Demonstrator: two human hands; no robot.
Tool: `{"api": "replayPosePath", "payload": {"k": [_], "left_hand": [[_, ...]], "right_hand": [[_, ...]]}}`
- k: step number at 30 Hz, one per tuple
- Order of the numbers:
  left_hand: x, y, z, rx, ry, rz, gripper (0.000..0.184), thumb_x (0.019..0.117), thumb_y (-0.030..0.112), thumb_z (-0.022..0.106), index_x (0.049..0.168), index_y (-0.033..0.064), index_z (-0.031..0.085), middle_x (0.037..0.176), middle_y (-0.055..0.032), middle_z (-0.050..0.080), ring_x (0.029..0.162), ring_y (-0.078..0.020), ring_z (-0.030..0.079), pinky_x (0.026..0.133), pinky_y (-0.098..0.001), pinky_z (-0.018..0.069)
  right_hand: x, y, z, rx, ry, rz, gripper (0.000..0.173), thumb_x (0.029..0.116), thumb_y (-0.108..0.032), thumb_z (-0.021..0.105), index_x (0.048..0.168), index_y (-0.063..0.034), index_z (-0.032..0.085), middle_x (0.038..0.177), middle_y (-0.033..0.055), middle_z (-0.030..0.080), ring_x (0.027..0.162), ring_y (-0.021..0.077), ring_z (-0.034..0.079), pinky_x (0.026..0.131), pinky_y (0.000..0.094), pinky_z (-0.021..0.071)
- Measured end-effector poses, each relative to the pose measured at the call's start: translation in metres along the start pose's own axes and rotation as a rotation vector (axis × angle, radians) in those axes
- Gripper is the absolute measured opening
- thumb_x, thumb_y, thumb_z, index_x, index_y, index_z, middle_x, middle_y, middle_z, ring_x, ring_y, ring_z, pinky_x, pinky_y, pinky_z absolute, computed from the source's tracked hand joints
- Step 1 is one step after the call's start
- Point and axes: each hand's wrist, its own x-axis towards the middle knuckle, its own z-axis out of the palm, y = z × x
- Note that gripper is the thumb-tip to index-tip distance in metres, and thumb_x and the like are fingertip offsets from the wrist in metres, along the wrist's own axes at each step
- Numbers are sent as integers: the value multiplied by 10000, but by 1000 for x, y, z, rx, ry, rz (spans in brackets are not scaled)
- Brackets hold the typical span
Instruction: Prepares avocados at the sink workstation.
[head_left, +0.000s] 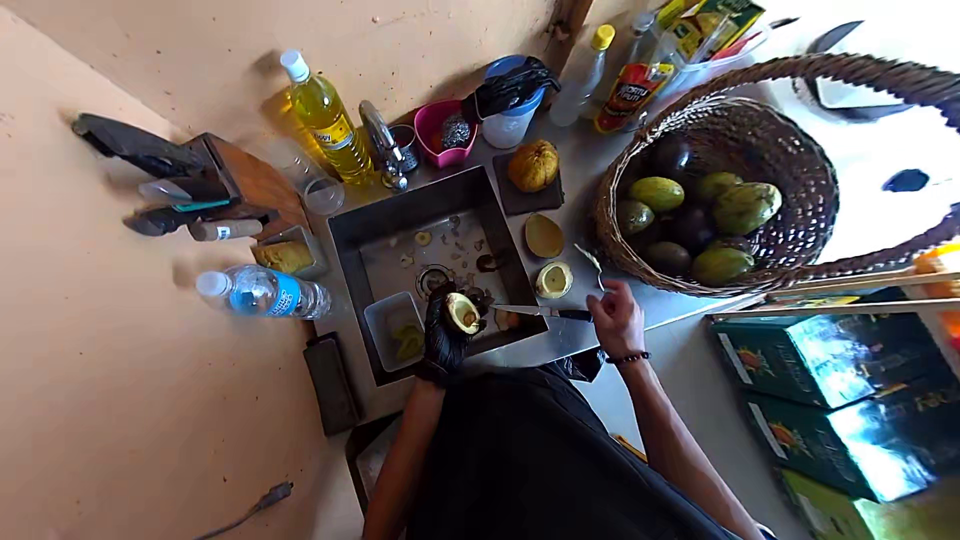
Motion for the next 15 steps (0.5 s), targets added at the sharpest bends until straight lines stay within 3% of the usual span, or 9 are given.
{"api": "replayPosePath", "payload": {"k": [2, 3, 6, 8, 11, 12, 13, 14, 15], "left_hand": [[-3, 0, -1, 159, -45, -65, 445, 1075, 423, 327, 1294, 116, 563, 1129, -170, 684, 938, -298, 700, 704, -409, 603], [-4, 0, 0, 238, -84, -92, 422, 1076, 416, 360, 1294, 123, 571, 1127, -152, 688, 930, -276, 702, 703, -392, 605], [-3, 3, 9, 432, -229, -106, 399, 1079, 432, 403, 1295, 156, 592, 1089, -75, 702, 893, -177, 696, 713, -322, 603], [-19, 12, 26, 538, -233, -75, 390, 1095, 401, 369, 1274, 143, 600, 1038, -29, 704, 877, -108, 686, 735, -269, 593], [-84, 47, 88, 822, -23, -12, 314, 1114, 196, 345, 1217, 49, 603, 975, -7, 621, 851, -7, 577, 785, -168, 498], [-89, 49, 82, 823, -78, 37, 300, 1105, 152, 370, 1257, 32, 599, 1040, -30, 631, 900, -15, 571, 833, -177, 485], [-75, 43, 49, 760, -286, 142, 312, 1101, 139, 381, 1328, 42, 573, 1127, -23, 647, 966, -2, 590, 867, -183, 495], [-43, 30, 5, 676, -612, 291, 385, 1102, 157, 358, 1441, 30, 490, 1265, -35, 635, 1067, 3, 600, 896, -191, 510], [-29, 26, -11, 630, -728, 324, 414, 1102, 161, 341, 1479, 29, 451, 1314, -34, 622, 1104, 8, 597, 908, -194, 512]], "right_hand": [[-20, -16, 11, 196, -138, -126, 334, 975, -246, 647, 1184, 13, 677, 720, 31, 596, 608, 78, 504, 615, 303, 473], [-27, -27, 19, 269, -212, -172, 300, 961, -223, 672, 1154, 4, 702, 746, 26, 629, 618, 52, 517, 622, 275, 479], [-26, -53, 36, 278, -392, -382, 264, 943, -223, 730, 1144, -55, 759, 986, 93, 772, 851, 157, 732, 830, 413, 609], [-17, -62, 43, 204, -456, -510, 254, 933, -261, 745, 1129, -107, 786, 965, 89, 780, 835, 208, 736, 816, 492, 593], [-7, -74, 47, 149, -463, -622, 171, 923, -220, 748, 1039, -113, 815, 899, 92, 779, 797, 242, 736, 774, 533, 579], [-5, -77, 49, 135, -451, -659, 147, 923, -205, 743, 1017, -119, 816, 894, 85, 780, 811, 242, 743, 778, 532, 583], [-3, -78, 50, 121, -440, -694, 134, 922, -194, 733, 1005, -123, 812, 880, 74, 777, 802, 230, 742, 768, 518, 588], [-1, -78, 52, 106, -437, -725, 130, 922, -186, 719, 1001, -126, 805, 849, 64, 768, 766, 214, 732, 737, 499, 590], [0, -79, 54, 88, -440, -748, 131, 918, -176, 707, 999, -123, 795, 804, 58, 750, 711, 205, 709, 688, 484, 579]]}}
